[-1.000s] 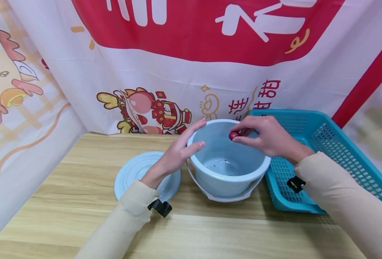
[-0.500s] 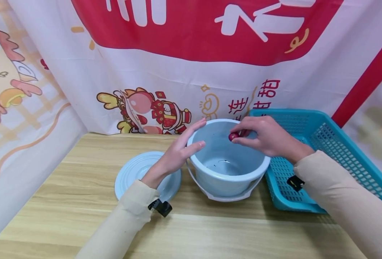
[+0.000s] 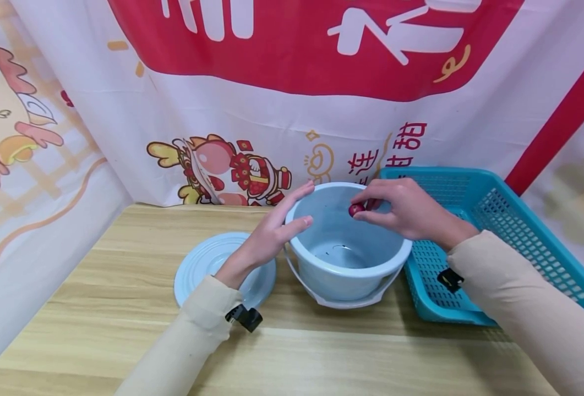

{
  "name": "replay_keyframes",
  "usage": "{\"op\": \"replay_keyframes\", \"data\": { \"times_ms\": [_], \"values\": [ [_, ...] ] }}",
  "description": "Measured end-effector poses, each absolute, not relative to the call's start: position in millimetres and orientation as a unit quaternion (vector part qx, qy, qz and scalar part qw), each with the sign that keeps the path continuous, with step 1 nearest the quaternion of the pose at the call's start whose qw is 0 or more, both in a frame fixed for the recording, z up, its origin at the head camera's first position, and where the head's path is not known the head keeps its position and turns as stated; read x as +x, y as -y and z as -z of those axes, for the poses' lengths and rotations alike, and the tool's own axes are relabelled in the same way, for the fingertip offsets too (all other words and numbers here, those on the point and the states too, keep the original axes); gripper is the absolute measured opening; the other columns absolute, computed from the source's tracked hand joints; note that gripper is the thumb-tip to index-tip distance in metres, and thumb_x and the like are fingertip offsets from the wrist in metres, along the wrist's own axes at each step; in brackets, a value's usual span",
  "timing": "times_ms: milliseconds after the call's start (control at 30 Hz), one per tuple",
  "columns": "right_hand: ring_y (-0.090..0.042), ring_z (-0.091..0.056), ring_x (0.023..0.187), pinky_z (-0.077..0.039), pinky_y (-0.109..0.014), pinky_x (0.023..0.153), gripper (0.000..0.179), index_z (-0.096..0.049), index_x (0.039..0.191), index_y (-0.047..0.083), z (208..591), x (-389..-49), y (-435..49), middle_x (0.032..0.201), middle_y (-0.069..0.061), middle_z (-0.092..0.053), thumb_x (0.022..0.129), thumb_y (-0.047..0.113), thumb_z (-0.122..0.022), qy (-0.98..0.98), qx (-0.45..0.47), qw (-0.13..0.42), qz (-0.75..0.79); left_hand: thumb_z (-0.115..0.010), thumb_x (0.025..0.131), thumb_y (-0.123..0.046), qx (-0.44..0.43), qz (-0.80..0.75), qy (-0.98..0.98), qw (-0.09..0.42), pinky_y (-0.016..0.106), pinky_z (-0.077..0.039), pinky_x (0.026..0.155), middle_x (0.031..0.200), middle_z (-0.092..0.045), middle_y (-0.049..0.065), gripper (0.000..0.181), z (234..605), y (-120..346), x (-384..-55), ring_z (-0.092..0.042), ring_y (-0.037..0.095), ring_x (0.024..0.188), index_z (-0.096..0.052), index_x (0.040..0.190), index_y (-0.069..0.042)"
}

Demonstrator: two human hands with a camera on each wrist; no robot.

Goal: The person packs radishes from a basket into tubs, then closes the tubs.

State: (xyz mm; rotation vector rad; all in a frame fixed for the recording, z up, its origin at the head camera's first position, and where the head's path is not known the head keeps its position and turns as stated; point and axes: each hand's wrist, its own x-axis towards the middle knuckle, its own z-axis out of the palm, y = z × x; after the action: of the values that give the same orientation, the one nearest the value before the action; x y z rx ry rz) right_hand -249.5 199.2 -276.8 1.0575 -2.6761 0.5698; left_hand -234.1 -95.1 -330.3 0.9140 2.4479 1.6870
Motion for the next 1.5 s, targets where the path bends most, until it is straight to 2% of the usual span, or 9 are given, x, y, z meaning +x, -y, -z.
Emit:
{"op": "replay_keyframes", "data": {
  "times_ms": [333, 667, 967, 1200, 1400, 1500],
  "values": [
    [-0.018, -0.074, 0.097, -0.063, -0.029, 0.071, 0.041, -0.078, 0.125, 0.014, 276.8, -249.5, -199.7, 0.111, -0.002, -0.079, 0.086, 0.022, -0.089, 0.911, 0.349, 0.096, -0.196, -0.054, 0.105, -0.035, 0.292, -0.542, -0.788, 0.02, 0.064, -0.024, 0.131, 0.178, -0.023, -0.009, 0.066, 330.6, 95.1, -234.5, -0.021, 0.016, 0.165, -0.031, 0.167, -0.03],
    [-0.02, -0.074, 0.097, -0.067, -0.037, 0.076, 0.039, -0.078, 0.124, 0.014, 275.7, -247.5, -199.0, 0.112, -0.004, -0.079, 0.088, 0.026, -0.088, 0.919, 0.333, 0.086, -0.193, -0.055, 0.105, -0.035, 0.29, -0.541, -0.789, 0.021, 0.064, -0.022, 0.131, 0.178, -0.023, -0.011, 0.067, 330.3, 95.0, -233.9, -0.021, 0.015, 0.165, -0.032, 0.167, -0.03],
    [-0.017, -0.073, 0.094, -0.063, -0.029, 0.073, 0.037, -0.079, 0.123, 0.014, 277.6, -248.4, -199.5, 0.111, -0.002, -0.079, 0.088, 0.022, -0.088, 0.913, 0.335, 0.098, -0.209, -0.054, 0.105, -0.034, 0.292, -0.544, -0.786, 0.021, 0.064, -0.022, 0.132, 0.178, -0.022, -0.01, 0.067, 330.5, 95.1, -234.3, -0.02, 0.016, 0.165, -0.032, 0.167, -0.029],
    [-0.013, -0.072, 0.093, -0.061, -0.024, 0.079, 0.037, -0.08, 0.121, 0.014, 282.9, -249.3, -202.2, 0.113, 0.0, -0.08, 0.086, 0.018, -0.089, 0.901, 0.319, 0.109, -0.272, -0.055, 0.105, -0.033, 0.294, -0.545, -0.785, 0.019, 0.062, -0.022, 0.132, 0.178, -0.023, -0.008, 0.067, 329.8, 94.8, -234.2, -0.021, 0.015, 0.165, -0.032, 0.167, -0.027],
    [-0.014, -0.071, 0.1, -0.059, -0.022, 0.084, 0.035, -0.079, 0.124, 0.021, 287.3, -247.1, -207.2, 0.118, 0.001, -0.079, 0.09, 0.024, -0.086, 0.884, 0.267, 0.077, -0.376, -0.054, 0.105, -0.032, 0.296, -0.546, -0.783, 0.021, 0.062, -0.022, 0.132, 0.178, -0.023, -0.01, 0.067, 331.1, 94.5, -235.4, -0.021, 0.015, 0.165, -0.032, 0.167, -0.026],
    [-0.014, -0.072, 0.105, -0.061, -0.023, 0.087, 0.036, -0.077, 0.127, 0.021, 287.3, -248.8, -211.9, 0.123, 0.0, -0.078, 0.092, 0.024, -0.084, 0.865, 0.254, 0.056, -0.43, -0.054, 0.105, -0.032, 0.296, -0.546, -0.784, 0.021, 0.063, -0.022, 0.132, 0.178, -0.023, -0.009, 0.067, 330.8, 94.7, -235.6, -0.02, 0.016, 0.165, -0.032, 0.168, -0.026]
  ]
}}
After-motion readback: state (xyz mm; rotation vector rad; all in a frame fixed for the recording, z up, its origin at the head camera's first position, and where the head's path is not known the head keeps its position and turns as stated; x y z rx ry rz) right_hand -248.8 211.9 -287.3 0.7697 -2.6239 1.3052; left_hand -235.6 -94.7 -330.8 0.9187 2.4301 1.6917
